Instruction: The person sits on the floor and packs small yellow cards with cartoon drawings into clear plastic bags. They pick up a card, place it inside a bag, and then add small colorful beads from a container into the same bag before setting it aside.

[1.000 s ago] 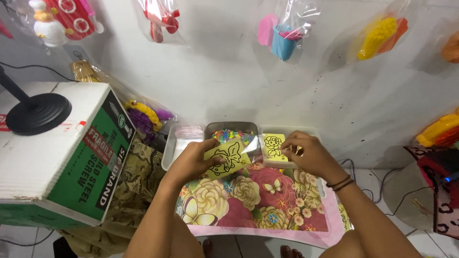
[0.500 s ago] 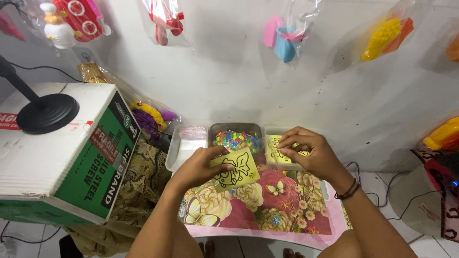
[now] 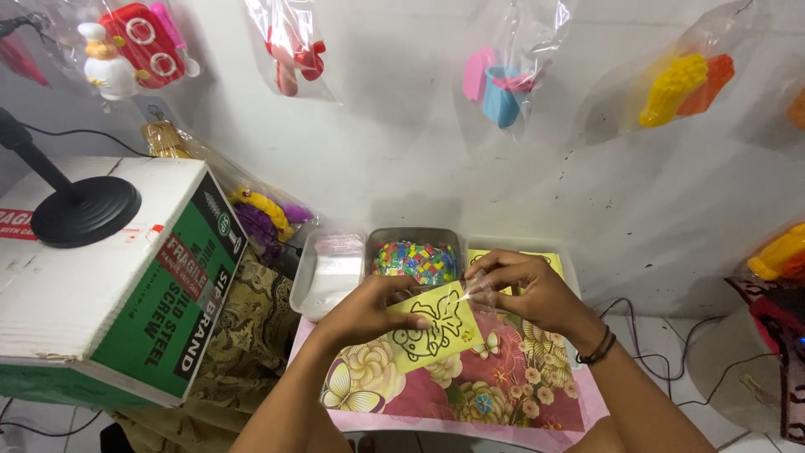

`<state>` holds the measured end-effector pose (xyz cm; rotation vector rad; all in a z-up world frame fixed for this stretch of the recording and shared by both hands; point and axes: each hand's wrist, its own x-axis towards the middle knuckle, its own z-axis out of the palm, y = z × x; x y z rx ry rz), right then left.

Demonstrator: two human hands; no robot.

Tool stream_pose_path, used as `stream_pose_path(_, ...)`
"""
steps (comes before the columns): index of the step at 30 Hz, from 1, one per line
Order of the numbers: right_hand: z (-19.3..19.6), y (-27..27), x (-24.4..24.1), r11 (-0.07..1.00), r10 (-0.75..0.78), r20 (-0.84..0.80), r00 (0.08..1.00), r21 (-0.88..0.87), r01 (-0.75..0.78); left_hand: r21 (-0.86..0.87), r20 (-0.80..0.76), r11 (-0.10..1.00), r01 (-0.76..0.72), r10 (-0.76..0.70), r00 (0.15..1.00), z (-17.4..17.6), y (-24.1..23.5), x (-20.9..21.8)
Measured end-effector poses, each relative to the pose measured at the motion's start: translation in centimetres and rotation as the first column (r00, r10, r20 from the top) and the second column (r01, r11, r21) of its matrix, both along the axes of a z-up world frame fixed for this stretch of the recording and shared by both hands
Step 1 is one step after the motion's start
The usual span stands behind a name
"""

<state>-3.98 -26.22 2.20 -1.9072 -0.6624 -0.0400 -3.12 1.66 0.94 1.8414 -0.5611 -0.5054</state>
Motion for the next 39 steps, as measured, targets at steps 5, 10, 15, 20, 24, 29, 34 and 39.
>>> stream_pose_path(5,-0.1,-1.2,0.9,0.997,-0.056,0.051,0.997,-0.054,0.059,-0.05,-0.017,0.998,-0.024,0.023,1.0,0.3,-0.2,0.5)
stream_pose_path(10,0.4,-1.4,1.2,0.99,-0.086,0.095,0.992,-0.108,0.096,-0.072,-0.018,0.996,-0.047,0.045,0.999,-0.3,-0.3,1.1)
stream_pose_path(15,0.7,-0.2,1.1,0.996,0.003,0.194,0.981,-0.083,0.013,0.006,0.019,1.0,-0.018,0.018,1.0,-4.5,0.4,3.7)
stream_pose_path(20,-0.6,0.5,1.9,0.999,0.022,0.224,0.974,-0.043,-0.013,-0.009,-0.005,1.0,0.027,-0.027,1.0,-1.6,0.0,2.4)
stream_pose_path(24,-0.6,1.1,2.1,0.999,0.029,0.249,0.968,0.03,-0.037,-0.099,-0.063,0.992,0.079,-0.085,0.994,0.1,0.3,2.3)
stream_pose_path(29,-1.3,1.2,2.8,0.997,0.069,0.233,0.97,0.023,-0.077,-0.1,-0.072,0.989,0.106,-0.114,0.991,-0.3,0.0,2.8)
stream_pose_path(34,-2.3,1.9,3.4,0.994,0.109,0.26,0.96,-0.027,-0.105,-0.08,-0.041,0.991,0.104,-0.107,0.993,-4.4,0.1,4.9)
stream_pose_path(39,-2.4,2.2,3.5,0.994,0.103,0.22,0.97,0.011,-0.108,-0.064,0.006,0.995,0.071,-0.071,0.997,-1.8,0.1,4.1)
